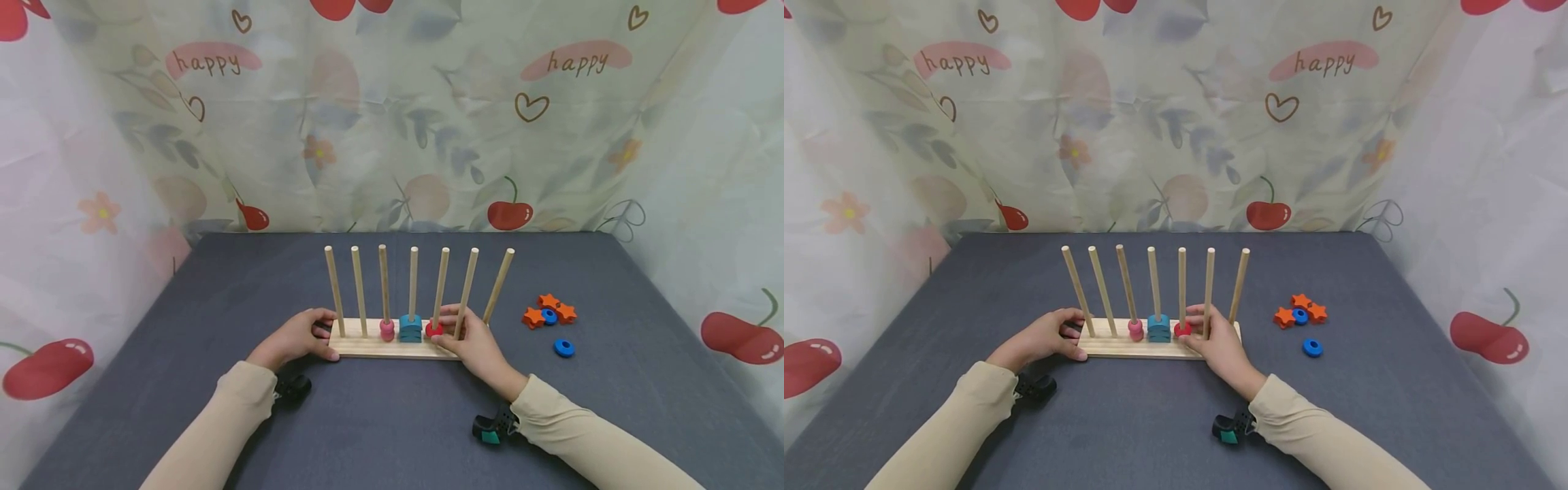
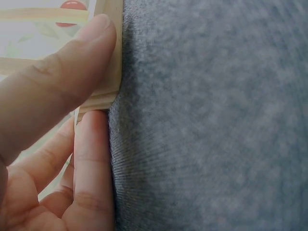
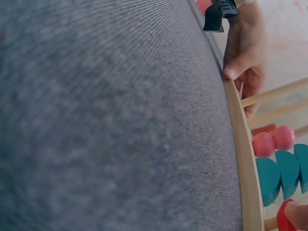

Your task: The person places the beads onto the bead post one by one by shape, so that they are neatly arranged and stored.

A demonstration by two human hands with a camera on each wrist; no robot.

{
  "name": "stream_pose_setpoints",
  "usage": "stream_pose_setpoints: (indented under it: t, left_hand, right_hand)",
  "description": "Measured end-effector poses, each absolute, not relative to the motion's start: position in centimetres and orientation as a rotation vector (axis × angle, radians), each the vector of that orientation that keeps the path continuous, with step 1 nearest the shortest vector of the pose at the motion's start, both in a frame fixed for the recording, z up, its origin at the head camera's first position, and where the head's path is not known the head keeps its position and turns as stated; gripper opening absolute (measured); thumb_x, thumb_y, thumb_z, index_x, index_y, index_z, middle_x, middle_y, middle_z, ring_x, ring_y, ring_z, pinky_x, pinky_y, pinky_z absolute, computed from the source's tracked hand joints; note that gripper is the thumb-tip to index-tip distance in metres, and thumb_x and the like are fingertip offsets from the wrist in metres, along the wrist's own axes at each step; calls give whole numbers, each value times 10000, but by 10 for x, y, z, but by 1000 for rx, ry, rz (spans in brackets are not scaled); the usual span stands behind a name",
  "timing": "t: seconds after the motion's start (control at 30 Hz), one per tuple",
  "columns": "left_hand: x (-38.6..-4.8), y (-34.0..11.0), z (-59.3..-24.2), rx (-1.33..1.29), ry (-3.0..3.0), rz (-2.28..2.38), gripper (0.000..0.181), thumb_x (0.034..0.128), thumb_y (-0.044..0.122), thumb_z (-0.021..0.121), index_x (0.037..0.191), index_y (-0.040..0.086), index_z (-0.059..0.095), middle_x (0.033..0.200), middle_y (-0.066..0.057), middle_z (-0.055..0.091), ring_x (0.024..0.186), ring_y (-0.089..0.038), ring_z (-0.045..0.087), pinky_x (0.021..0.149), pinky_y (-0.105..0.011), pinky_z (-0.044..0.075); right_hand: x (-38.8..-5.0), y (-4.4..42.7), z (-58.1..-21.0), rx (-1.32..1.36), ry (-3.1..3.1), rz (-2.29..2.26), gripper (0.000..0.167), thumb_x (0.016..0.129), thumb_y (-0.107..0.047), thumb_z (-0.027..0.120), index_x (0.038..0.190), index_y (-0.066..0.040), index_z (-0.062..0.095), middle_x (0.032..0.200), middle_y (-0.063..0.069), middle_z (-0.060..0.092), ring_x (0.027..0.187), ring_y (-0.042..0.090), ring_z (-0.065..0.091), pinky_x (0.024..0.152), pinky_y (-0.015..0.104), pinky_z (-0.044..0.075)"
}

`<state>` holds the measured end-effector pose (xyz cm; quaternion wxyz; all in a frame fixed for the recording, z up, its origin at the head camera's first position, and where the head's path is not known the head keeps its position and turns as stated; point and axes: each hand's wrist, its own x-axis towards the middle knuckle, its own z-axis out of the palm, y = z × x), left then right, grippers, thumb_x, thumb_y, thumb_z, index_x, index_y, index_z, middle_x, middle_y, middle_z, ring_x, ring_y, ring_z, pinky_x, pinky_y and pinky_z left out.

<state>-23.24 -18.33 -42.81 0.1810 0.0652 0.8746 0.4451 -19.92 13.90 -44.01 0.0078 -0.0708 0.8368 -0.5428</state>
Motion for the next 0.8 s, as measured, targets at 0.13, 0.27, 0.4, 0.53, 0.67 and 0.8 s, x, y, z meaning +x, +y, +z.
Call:
stream_pose_setpoints:
  t: [0.13, 0.27, 0.4, 0.53, 0.67, 0.8]
  left_hand:
    - [-233, -184, -429, 187, 2470, 1258, 798, 656, 48, 883, 1353, -4, 496, 1256, -153, 512, 1016, -224, 543, 840, -320, 498]
    - [-232, -185, -428, 200, 2465, 1262, 794, 660, 45, 879, 1352, -14, 493, 1261, -164, 504, 1021, -229, 546, 846, -320, 499]
    - [-232, -185, -427, 228, 2460, 1264, 798, 666, 44, 876, 1355, -29, 482, 1269, -180, 505, 1031, -237, 549, 856, -330, 499]
    - [-232, -186, -427, 237, 2460, 1265, 802, 665, 44, 877, 1358, -31, 480, 1275, -181, 510, 1034, -239, 550, 858, -336, 500]
    - [-232, -185, -427, 233, 2460, 1260, 805, 665, 48, 877, 1361, -28, 478, 1276, -181, 508, 1035, -241, 549, 860, -340, 500]
    - [-231, -184, -426, 226, 2460, 1256, 805, 667, 53, 877, 1362, -24, 479, 1272, -177, 508, 1033, -239, 546, 860, -337, 498]
  right_hand:
    - [-199, 139, -440, -215, 2624, -1697, 476, 817, -34, 753, 1235, -32, 523, 1170, 169, 653, 1060, 307, 641, 934, 454, 497]
    - [-200, 138, -441, -220, 2632, -1692, 476, 813, -28, 754, 1230, -31, 526, 1166, 165, 659, 1069, 310, 638, 951, 470, 484]
    - [-200, 138, -442, -234, 2648, -1682, 474, 811, -12, 750, 1227, -25, 525, 1163, 165, 662, 1082, 317, 633, 960, 481, 473]
    - [-200, 137, -441, -234, 2665, -1657, 468, 808, -2, 750, 1217, -21, 523, 1161, 165, 666, 1086, 320, 633, 965, 482, 470]
    - [-200, 137, -440, -217, 2669, -1636, 462, 804, 0, 755, 1204, -25, 526, 1161, 160, 669, 1090, 319, 632, 977, 485, 463]
    - [-200, 136, -439, -211, 2674, -1621, 449, 804, -4, 755, 1193, -21, 531, 1159, 163, 666, 1091, 326, 631, 974, 489, 464]
